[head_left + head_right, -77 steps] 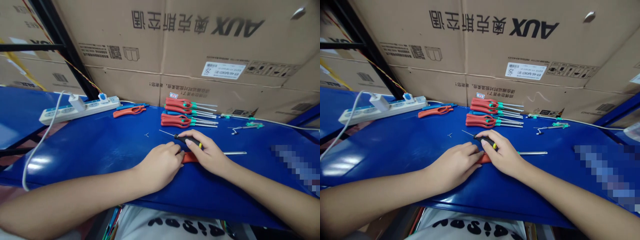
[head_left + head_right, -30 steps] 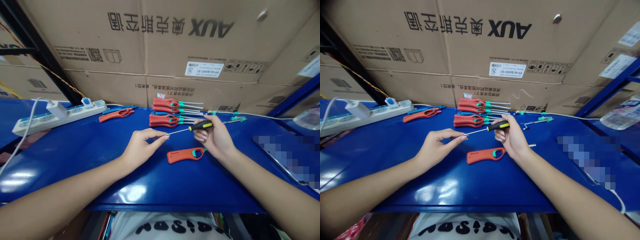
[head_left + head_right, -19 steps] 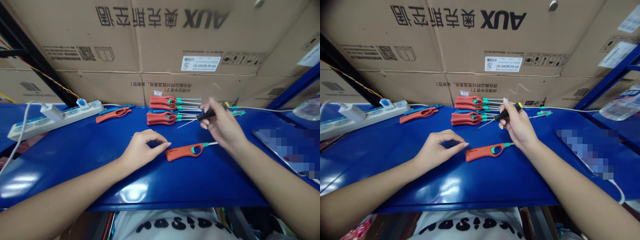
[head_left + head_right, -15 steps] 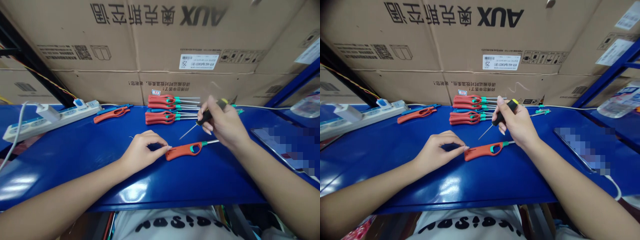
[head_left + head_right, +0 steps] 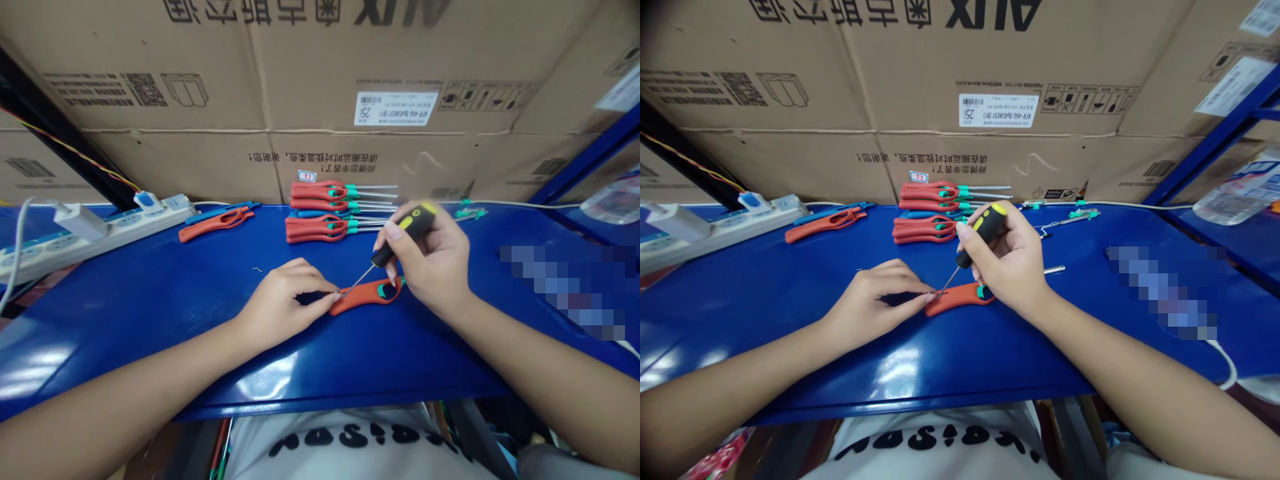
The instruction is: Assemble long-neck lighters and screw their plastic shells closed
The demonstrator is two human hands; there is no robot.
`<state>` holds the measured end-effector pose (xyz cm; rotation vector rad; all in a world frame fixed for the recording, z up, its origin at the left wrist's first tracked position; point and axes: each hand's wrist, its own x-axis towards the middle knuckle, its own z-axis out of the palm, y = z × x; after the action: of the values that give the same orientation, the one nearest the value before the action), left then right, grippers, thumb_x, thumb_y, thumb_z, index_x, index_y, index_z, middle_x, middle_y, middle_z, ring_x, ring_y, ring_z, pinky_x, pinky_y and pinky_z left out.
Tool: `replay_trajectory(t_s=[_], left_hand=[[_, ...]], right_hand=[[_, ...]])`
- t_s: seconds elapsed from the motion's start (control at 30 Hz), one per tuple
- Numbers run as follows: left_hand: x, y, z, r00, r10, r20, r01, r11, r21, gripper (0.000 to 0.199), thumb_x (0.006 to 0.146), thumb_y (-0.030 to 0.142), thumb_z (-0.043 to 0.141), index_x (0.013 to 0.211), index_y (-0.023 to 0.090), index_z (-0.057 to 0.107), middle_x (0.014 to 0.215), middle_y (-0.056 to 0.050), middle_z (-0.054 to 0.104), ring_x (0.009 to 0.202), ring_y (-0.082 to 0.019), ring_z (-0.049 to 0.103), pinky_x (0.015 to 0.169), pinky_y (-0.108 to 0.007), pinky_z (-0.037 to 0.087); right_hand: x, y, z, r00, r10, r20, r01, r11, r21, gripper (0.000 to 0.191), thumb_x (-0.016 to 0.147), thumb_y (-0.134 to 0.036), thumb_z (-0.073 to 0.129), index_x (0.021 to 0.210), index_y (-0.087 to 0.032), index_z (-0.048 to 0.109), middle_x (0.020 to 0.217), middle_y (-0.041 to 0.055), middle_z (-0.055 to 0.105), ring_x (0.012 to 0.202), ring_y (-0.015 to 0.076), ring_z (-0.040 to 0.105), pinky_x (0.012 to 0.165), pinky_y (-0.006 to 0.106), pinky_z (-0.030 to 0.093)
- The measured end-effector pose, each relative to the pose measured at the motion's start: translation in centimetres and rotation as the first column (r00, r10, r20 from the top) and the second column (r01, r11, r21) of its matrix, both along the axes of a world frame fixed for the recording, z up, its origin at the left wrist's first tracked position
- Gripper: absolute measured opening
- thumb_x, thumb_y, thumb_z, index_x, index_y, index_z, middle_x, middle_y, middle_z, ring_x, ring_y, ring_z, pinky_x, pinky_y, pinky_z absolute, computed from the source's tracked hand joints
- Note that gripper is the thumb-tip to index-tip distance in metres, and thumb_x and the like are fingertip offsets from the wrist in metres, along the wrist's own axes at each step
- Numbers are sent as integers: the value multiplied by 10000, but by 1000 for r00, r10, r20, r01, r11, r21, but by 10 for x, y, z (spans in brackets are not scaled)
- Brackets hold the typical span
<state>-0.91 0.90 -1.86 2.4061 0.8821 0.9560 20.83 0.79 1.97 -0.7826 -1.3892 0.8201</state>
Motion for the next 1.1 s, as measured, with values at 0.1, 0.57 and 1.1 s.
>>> replay_trajectory(t_s=[0.1, 0.57, 1.1], left_hand=[[0, 1, -1, 1000, -17, 4, 17, 1000, 16, 94, 913, 221, 697, 917, 210, 790, 860, -15, 767, 802, -162, 652, 781, -309, 518], [-1, 0, -2, 1000, -16, 5, 16, 1000, 18, 71, 897, 208, 718, 915, 199, 786, 859, -13, 759, 808, -153, 647, 779, -299, 523], [-1, 0, -3, 998, -35, 45, 38, 997, -63, 67, 887, 197, 716, 885, 194, 783, 847, -21, 758, 796, -158, 661, 763, -301, 518]], right_hand=[[-2, 1, -4, 1000, -3, -16, 4, 997, 75, 209, 884, -345, 725, 893, -238, 546, 686, -44, 661, 365, 80, 545, 298, 205, 431], [1, 5, -6, 1000, 12, -17, -10, 996, 88, 148, 899, -297, 712, 890, -256, 571, 702, -24, 664, 377, 105, 563, 304, 246, 457], [12, 9, -8, 971, 236, 44, -237, 971, 23, 187, 944, -379, 639, 1034, -264, 522, 818, 2, 647, 641, 135, 615, 452, 238, 531]])
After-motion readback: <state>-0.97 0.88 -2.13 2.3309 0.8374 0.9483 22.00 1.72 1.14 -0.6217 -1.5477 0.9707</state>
